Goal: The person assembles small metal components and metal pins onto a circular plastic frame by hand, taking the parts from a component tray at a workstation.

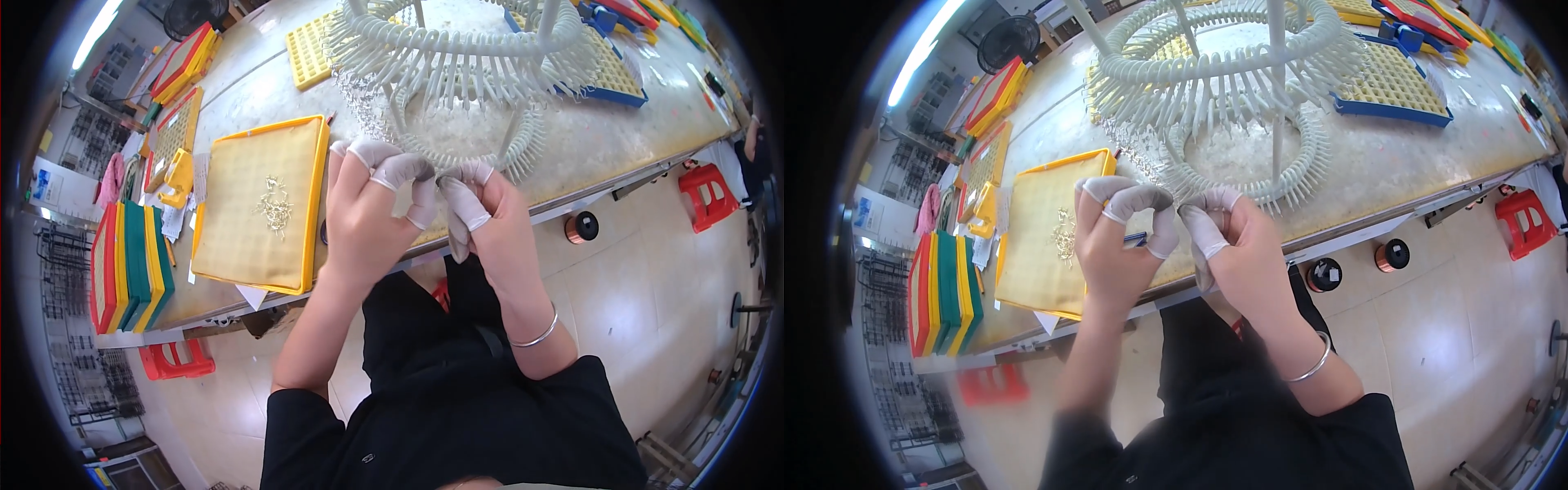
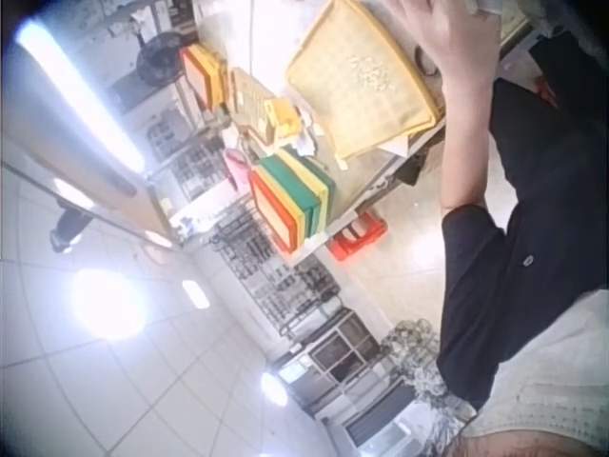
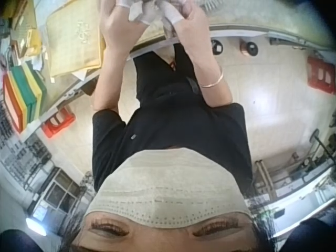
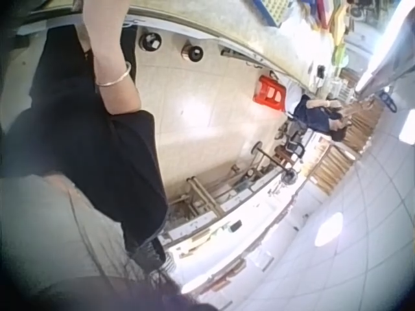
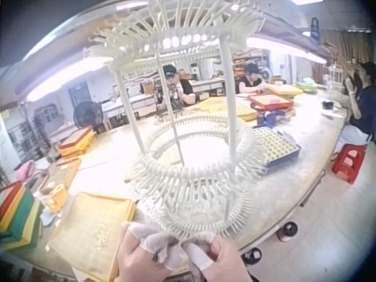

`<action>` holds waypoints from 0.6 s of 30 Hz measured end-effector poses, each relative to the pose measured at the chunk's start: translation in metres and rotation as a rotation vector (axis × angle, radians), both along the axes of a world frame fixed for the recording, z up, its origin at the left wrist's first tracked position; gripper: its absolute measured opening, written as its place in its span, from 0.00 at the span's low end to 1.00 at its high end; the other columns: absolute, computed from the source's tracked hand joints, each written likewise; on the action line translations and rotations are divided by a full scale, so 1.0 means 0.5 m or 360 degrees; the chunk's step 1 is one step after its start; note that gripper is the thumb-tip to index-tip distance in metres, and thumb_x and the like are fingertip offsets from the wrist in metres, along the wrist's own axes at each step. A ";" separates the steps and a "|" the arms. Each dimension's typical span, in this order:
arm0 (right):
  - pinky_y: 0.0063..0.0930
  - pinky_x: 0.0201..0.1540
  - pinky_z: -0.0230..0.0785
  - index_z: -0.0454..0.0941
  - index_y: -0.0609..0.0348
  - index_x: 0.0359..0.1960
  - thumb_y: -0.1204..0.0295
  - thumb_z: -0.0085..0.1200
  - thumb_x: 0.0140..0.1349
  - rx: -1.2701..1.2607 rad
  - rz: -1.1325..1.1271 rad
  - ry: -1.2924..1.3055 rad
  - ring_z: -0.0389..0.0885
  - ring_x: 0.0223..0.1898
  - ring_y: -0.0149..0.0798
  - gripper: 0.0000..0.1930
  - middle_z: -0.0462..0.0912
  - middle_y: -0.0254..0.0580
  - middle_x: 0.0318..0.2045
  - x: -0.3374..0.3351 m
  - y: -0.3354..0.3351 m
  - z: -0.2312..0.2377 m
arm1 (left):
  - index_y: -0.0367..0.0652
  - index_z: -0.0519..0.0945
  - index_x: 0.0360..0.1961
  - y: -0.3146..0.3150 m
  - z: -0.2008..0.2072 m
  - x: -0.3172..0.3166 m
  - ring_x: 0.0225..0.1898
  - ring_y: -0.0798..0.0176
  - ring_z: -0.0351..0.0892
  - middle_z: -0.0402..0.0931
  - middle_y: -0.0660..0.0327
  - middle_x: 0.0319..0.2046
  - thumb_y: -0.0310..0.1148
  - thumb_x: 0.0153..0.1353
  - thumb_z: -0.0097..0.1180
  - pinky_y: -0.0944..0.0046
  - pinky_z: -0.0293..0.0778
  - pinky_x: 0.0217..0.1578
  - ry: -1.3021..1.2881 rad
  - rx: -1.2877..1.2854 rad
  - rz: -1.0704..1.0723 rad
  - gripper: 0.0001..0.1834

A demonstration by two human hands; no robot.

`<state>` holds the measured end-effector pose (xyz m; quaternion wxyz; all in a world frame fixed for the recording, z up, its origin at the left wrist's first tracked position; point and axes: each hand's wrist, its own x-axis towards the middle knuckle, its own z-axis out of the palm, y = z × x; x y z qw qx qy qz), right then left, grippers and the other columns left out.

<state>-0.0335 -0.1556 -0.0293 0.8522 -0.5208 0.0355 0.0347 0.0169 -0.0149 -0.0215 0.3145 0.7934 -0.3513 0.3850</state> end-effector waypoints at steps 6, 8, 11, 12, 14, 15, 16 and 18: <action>0.17 0.16 0.60 0.68 0.62 0.37 0.73 0.48 0.63 0.0410 -0.0017 0.0214 0.67 0.14 0.24 0.05 0.71 0.32 0.17 -0.021 0.016 -0.001 | 0.44 0.78 0.29 0.006 0.013 -0.014 0.32 0.58 0.70 0.72 0.60 0.29 0.21 0.41 0.62 0.63 0.67 0.34 -0.0003 -0.0181 -0.0003 0.12; 0.17 0.17 0.60 0.68 0.62 0.37 0.74 0.48 0.63 0.0345 -0.0070 0.0114 0.67 0.15 0.23 0.05 0.71 0.32 0.17 -0.021 0.022 -0.009 | 0.43 0.78 0.30 0.053 0.018 -0.009 0.33 0.59 0.70 0.72 0.60 0.29 0.21 0.41 0.62 0.64 0.67 0.35 0.0027 -0.0285 0.0019 0.12; 0.17 0.19 0.60 0.68 0.63 0.39 0.76 0.47 0.63 0.0144 -0.0210 -0.0004 0.68 0.17 0.22 0.06 0.71 0.31 0.17 -0.018 0.041 -0.030 | 0.42 0.78 0.32 0.164 0.030 0.002 0.34 0.61 0.71 0.74 0.59 0.30 0.21 0.44 0.61 0.64 0.68 0.38 0.0031 -0.0221 0.0468 0.11; 0.17 0.19 0.59 0.68 0.64 0.41 0.76 0.46 0.63 -0.0069 -0.0333 -0.0079 0.67 0.18 0.22 0.07 0.70 0.31 0.18 -0.017 0.044 -0.041 | 0.41 0.78 0.32 0.199 0.031 0.014 0.34 0.60 0.71 0.74 0.58 0.30 0.21 0.46 0.59 0.64 0.69 0.38 0.0129 -0.0197 0.0602 0.09; 0.16 0.18 0.57 0.68 0.64 0.42 0.74 0.44 0.64 -0.0001 -0.0321 -0.0156 0.65 0.17 0.22 0.08 0.69 0.31 0.18 -0.020 0.046 -0.032 | 0.39 0.79 0.32 0.279 0.019 0.035 0.35 0.58 0.72 0.75 0.56 0.30 0.24 0.50 0.56 0.63 0.69 0.38 0.0347 0.0026 0.0950 0.07; 0.15 0.17 0.53 0.68 0.64 0.41 0.74 0.43 0.65 -0.0030 -0.0331 -0.0147 0.63 0.15 0.21 0.07 0.68 0.31 0.16 -0.019 0.042 -0.033 | 0.39 0.79 0.32 0.317 0.005 0.044 0.35 0.58 0.72 0.75 0.56 0.30 0.24 0.50 0.56 0.63 0.69 0.38 0.0337 0.0041 0.1014 0.07; 0.15 0.16 0.51 0.68 0.63 0.41 0.73 0.43 0.65 -0.0018 -0.0333 -0.0166 0.62 0.14 0.21 0.07 0.67 0.31 0.15 -0.018 0.047 -0.034 | 0.38 0.80 0.32 0.360 -0.011 0.050 0.36 0.57 0.73 0.75 0.54 0.31 0.25 0.50 0.57 0.62 0.70 0.38 0.0528 0.0144 0.1094 0.07; 0.15 0.16 0.49 0.68 0.63 0.40 0.73 0.43 0.65 0.0002 -0.0331 -0.0180 0.61 0.13 0.21 0.07 0.66 0.31 0.14 -0.016 0.051 -0.037 | 0.38 0.80 0.33 0.411 -0.041 0.055 0.36 0.56 0.74 0.76 0.53 0.32 0.26 0.50 0.57 0.62 0.70 0.38 0.0724 0.0247 0.1180 0.08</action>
